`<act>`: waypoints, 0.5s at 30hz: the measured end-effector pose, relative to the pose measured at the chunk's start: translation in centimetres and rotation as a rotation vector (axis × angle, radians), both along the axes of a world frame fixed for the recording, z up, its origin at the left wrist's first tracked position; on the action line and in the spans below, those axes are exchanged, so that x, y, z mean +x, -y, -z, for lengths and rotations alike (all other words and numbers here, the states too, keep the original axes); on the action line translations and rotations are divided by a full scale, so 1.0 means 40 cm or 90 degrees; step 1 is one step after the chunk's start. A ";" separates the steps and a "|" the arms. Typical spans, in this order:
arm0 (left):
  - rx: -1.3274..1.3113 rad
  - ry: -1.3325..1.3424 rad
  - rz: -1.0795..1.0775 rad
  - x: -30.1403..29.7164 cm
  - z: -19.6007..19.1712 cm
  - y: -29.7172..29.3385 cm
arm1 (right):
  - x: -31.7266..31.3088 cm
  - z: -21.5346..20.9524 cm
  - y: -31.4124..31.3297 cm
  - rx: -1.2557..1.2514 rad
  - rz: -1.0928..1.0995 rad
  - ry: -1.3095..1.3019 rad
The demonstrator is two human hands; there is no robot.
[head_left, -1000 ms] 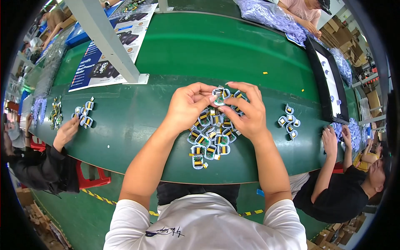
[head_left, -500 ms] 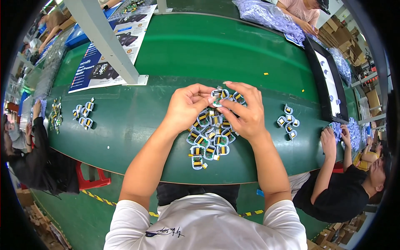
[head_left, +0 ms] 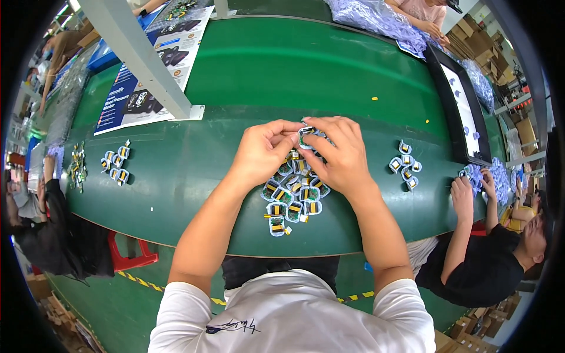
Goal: Assembling small electronic components by manually sticking adhesive parts onto circuit boards at a factory workbench.
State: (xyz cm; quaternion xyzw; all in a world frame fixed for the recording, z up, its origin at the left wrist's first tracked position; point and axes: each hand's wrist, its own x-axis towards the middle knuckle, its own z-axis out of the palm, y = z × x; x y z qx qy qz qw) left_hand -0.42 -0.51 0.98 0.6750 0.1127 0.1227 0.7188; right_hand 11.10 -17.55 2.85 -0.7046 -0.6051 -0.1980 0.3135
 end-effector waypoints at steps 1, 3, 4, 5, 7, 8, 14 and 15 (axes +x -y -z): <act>-0.016 0.019 -0.006 -0.001 -0.003 0.001 | 0.000 0.009 0.000 -0.003 0.001 -0.019; -0.030 0.038 -0.009 0.003 -0.005 0.001 | 0.006 0.010 0.006 -0.005 0.004 -0.038; -0.036 0.054 -0.045 0.003 -0.004 -0.004 | 0.014 0.003 0.014 0.003 0.025 -0.050; -0.045 0.070 -0.078 0.005 -0.003 -0.006 | 0.024 -0.002 0.030 0.008 0.049 -0.062; 0.139 0.031 -0.129 -0.003 -0.023 -0.035 | 0.051 -0.007 0.072 -0.003 0.105 -0.071; 0.325 -0.011 -0.184 -0.011 -0.030 -0.054 | 0.068 -0.009 0.092 -0.013 0.156 -0.081; 0.547 -0.133 -0.168 -0.030 -0.020 -0.080 | 0.112 0.040 0.273 -0.224 0.332 -0.072; 0.624 -0.109 -0.144 -0.036 -0.009 -0.075 | 0.111 0.044 0.298 -0.226 0.327 -0.069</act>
